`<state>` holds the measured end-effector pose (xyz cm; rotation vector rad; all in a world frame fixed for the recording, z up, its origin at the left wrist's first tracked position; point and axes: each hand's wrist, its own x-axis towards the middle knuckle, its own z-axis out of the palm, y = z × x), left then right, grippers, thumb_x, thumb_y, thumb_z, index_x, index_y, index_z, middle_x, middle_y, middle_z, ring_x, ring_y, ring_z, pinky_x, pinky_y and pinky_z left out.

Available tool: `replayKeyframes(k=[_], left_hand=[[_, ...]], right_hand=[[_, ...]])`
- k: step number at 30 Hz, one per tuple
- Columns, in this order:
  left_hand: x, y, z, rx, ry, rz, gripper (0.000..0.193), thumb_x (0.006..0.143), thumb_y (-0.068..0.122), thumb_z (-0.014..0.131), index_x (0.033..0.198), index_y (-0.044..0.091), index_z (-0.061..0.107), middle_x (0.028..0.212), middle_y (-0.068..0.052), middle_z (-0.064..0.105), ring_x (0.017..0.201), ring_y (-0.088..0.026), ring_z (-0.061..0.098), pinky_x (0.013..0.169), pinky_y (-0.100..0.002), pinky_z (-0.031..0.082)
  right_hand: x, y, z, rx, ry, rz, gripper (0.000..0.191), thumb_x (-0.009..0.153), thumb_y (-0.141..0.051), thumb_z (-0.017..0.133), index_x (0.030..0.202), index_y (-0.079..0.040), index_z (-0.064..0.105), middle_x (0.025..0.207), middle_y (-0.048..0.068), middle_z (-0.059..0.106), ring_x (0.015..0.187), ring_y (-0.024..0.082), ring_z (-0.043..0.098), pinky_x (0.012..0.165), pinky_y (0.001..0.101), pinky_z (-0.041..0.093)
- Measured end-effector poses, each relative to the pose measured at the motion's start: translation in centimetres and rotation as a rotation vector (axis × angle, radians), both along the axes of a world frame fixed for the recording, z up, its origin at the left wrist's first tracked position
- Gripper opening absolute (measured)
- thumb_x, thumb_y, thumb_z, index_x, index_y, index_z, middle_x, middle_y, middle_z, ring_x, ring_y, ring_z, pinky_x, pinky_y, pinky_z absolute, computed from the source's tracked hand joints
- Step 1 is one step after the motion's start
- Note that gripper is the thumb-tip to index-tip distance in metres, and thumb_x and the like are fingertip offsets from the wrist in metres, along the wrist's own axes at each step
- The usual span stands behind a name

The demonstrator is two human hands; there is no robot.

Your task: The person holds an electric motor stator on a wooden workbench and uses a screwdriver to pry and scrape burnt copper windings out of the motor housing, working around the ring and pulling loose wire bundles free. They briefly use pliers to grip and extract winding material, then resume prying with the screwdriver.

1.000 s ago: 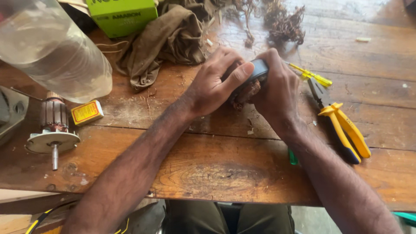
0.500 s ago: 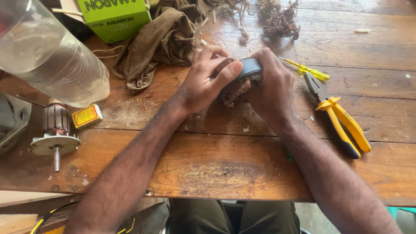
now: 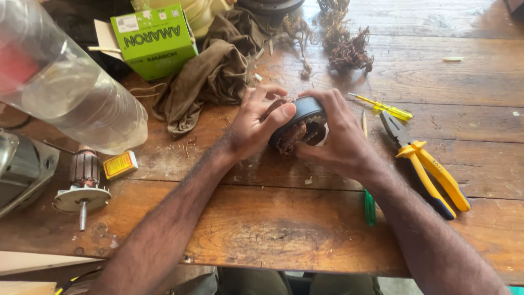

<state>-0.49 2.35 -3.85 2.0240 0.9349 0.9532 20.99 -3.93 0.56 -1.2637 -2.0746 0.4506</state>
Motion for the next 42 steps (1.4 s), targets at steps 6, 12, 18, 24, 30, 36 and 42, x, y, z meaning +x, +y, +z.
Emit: replayKeyframes(k=[6, 12, 18, 24, 30, 36, 42], left_hand=[[0.1, -0.2, 0.7, 0.053, 0.005, -0.014, 0.077, 0.097, 0.068, 0.047, 0.111, -0.003, 0.074, 0.142, -0.017, 0.049, 0.138, -0.028, 0.038, 0.119, -0.050, 0.037], [0.5, -0.4, 0.8, -0.120, -0.081, -0.034, 0.077, 0.091, 0.069, 0.048, 0.126, 0.001, 0.058, 0.132, -0.020, 0.043, 0.123, -0.029, 0.051, 0.101, -0.048, 0.055], [0.4, -0.6, 0.7, -0.080, -0.051, -0.024, 0.080, 0.097, 0.067, 0.049, 0.142, 0.002, 0.054, 0.128, -0.020, 0.046, 0.123, -0.029, 0.056, 0.103, -0.046, 0.056], [0.5, -0.5, 0.8, -0.078, -0.021, -0.041, 0.074, 0.094, 0.068, 0.044, 0.115, 0.003, 0.071, 0.136, -0.019, 0.048, 0.130, -0.029, 0.043, 0.110, -0.049, 0.043], [0.4, -0.4, 0.7, -0.025, 0.034, -0.060, 0.078, 0.097, 0.070, 0.039, 0.108, 0.003, 0.079, 0.142, -0.015, 0.049, 0.137, -0.030, 0.034, 0.118, -0.052, 0.031], [0.3, -0.4, 0.8, 0.022, 0.044, 0.002, 0.080, 0.097, 0.072, 0.041, 0.123, 0.003, 0.072, 0.137, -0.016, 0.053, 0.134, -0.030, 0.042, 0.116, -0.051, 0.037], [0.5, -0.3, 1.1, 0.040, 0.061, -0.011, 0.079, 0.097, 0.070, 0.037, 0.120, 0.004, 0.074, 0.137, -0.016, 0.055, 0.131, -0.031, 0.041, 0.112, -0.050, 0.035]], right_hand=[[0.1, -0.1, 0.1, 0.041, -0.004, 0.008, 0.082, 0.070, -0.015, 0.086, 0.141, -0.009, 0.046, 0.126, 0.018, 0.054, 0.121, 0.034, 0.058, 0.102, 0.0472, 0.051], [0.3, 0.4, -0.4, 0.033, 0.007, 0.004, 0.082, 0.072, -0.014, 0.087, 0.141, -0.009, 0.045, 0.127, 0.018, 0.054, 0.122, 0.034, 0.059, 0.102, 0.0466, 0.052], [0.2, 0.4, -0.7, 0.105, -0.028, -0.034, 0.079, 0.071, -0.014, 0.090, 0.138, -0.009, 0.047, 0.122, 0.018, 0.061, 0.115, 0.034, 0.065, 0.094, 0.0445, 0.058], [0.9, 0.4, -0.8, 0.202, -0.077, -0.025, 0.072, 0.079, -0.014, 0.088, 0.141, -0.012, 0.050, 0.120, 0.019, 0.073, 0.110, 0.032, 0.074, 0.091, 0.0405, 0.063], [2.2, 1.3, -2.0, 0.271, -0.041, 0.020, 0.068, 0.089, -0.011, 0.082, 0.146, -0.007, 0.045, 0.127, 0.024, 0.067, 0.111, 0.030, 0.073, 0.095, 0.0438, 0.063], [3.6, 1.7, -2.1, 0.645, -0.036, 0.028, 0.037, 0.086, -0.006, 0.074, 0.114, -0.004, 0.049, 0.140, 0.019, 0.044, 0.129, 0.028, 0.053, 0.107, 0.0403, 0.058], [2.9, -0.2, -0.3, 0.623, -0.372, 0.114, 0.021, 0.073, -0.027, 0.088, 0.072, -0.010, 0.075, 0.153, 0.013, 0.037, 0.134, 0.031, 0.041, 0.114, 0.0513, 0.034]])
